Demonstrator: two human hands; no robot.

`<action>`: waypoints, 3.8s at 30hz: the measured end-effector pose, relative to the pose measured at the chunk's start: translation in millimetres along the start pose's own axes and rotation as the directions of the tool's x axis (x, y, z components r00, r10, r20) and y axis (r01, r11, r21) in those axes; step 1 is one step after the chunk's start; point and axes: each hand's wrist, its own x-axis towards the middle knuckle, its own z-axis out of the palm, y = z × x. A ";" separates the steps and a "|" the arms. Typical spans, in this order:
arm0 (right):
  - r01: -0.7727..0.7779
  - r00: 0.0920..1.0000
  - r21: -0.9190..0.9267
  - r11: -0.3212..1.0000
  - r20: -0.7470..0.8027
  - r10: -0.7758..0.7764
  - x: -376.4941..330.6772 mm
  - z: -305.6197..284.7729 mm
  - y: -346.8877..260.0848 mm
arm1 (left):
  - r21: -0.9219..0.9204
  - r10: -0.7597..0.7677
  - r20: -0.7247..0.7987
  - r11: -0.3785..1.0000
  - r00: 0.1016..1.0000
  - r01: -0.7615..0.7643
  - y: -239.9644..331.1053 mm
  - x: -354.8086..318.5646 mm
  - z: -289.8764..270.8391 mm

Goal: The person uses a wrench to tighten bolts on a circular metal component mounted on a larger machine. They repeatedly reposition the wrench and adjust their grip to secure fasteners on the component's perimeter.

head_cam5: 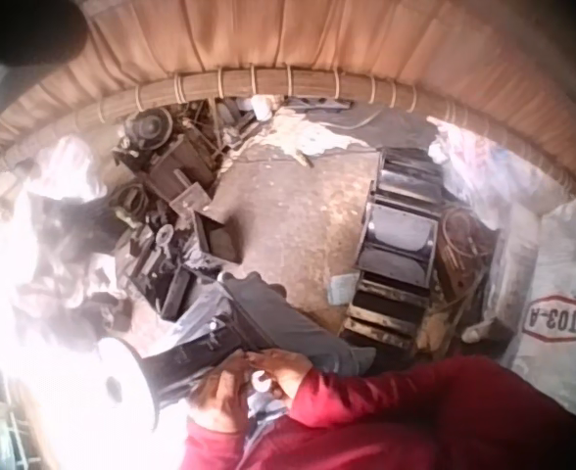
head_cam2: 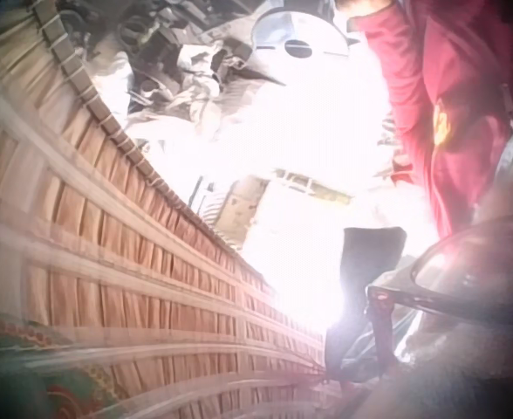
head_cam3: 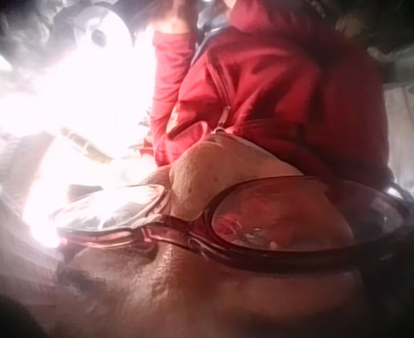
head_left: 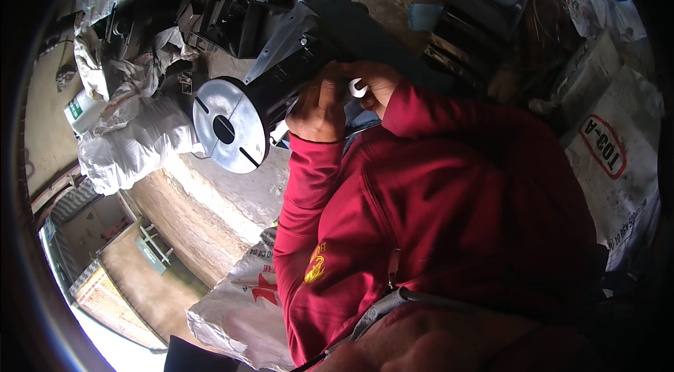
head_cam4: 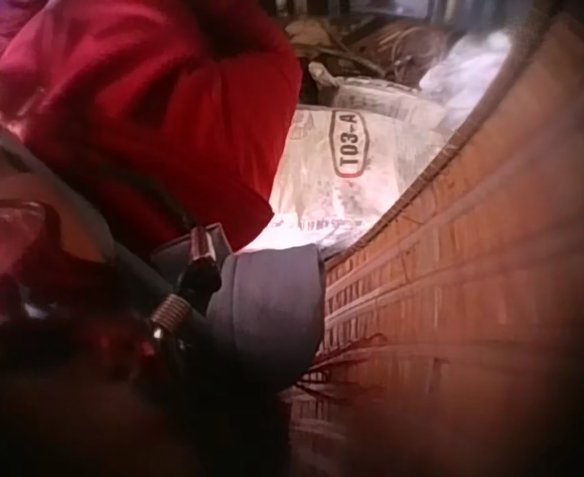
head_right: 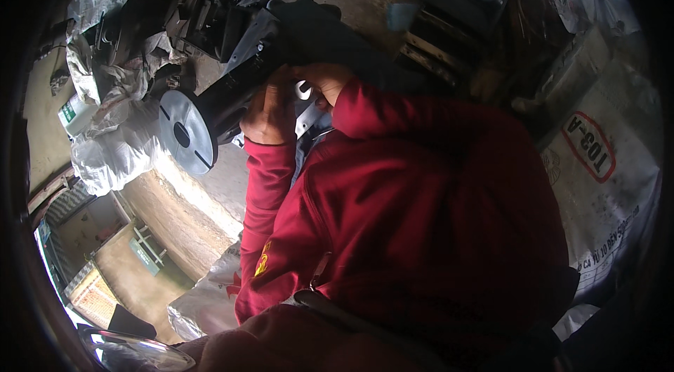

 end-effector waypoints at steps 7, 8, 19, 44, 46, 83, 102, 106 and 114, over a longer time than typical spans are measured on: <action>0.073 0.997 -0.043 0.996 -0.033 -0.074 -4.5 7.9 -1.6 | -0.055 -0.098 -0.047 0.994 0.994 0.096 22.2 5.8 -25.6; 0.070 0.997 -0.061 0.996 -0.042 -0.072 -4.3 7.9 -2.5 | -0.057 -0.103 -0.071 0.993 0.992 0.099 24.2 4.3 -32.4; 0.021 1.000 0.004 1.000 0.007 -0.021 2.0 7.0 -0.9 | -0.550 -0.446 0.410 0.575 0.796 0.606 16.2 -102.7 -24.4; 0.078 0.994 -0.094 0.993 -0.065 -0.084 6.6 -1.7 1.9 | -0.085 -0.154 -0.078 0.985 0.985 0.147 5.3 -7.5 11.3; 0.082 0.996 -0.070 0.994 -0.036 -0.085 9.4 -4.5 3.1 | -0.101 -0.155 -0.087 0.984 0.984 0.146 3.4 -7.1 13.2; 0.219 0.972 -0.243 0.945 -0.036 -0.234 11.3 -4.6 5.0 | -0.092 -0.151 -0.090 0.986 0.984 0.143 8.6 -4.9 3.2; 0.135 0.991 -0.135 0.982 0.025 -0.133 17.0 -4.1 3.5 | -0.054 -0.159 -0.053 0.986 0.986 0.157 6.9 -47.7 -8.8; 0.176 0.982 -0.154 0.972 -0.036 -0.184 8.8 2.7 0.6 | -0.068 -0.152 -0.037 0.987 0.988 0.149 3.3 -49.3 -7.2; 0.213 0.976 -0.204 0.956 -0.011 -0.219 10.0 0.8 3.2 | -0.108 -0.076 -0.260 0.993 0.963 0.049 5.7 -42.1 -6.6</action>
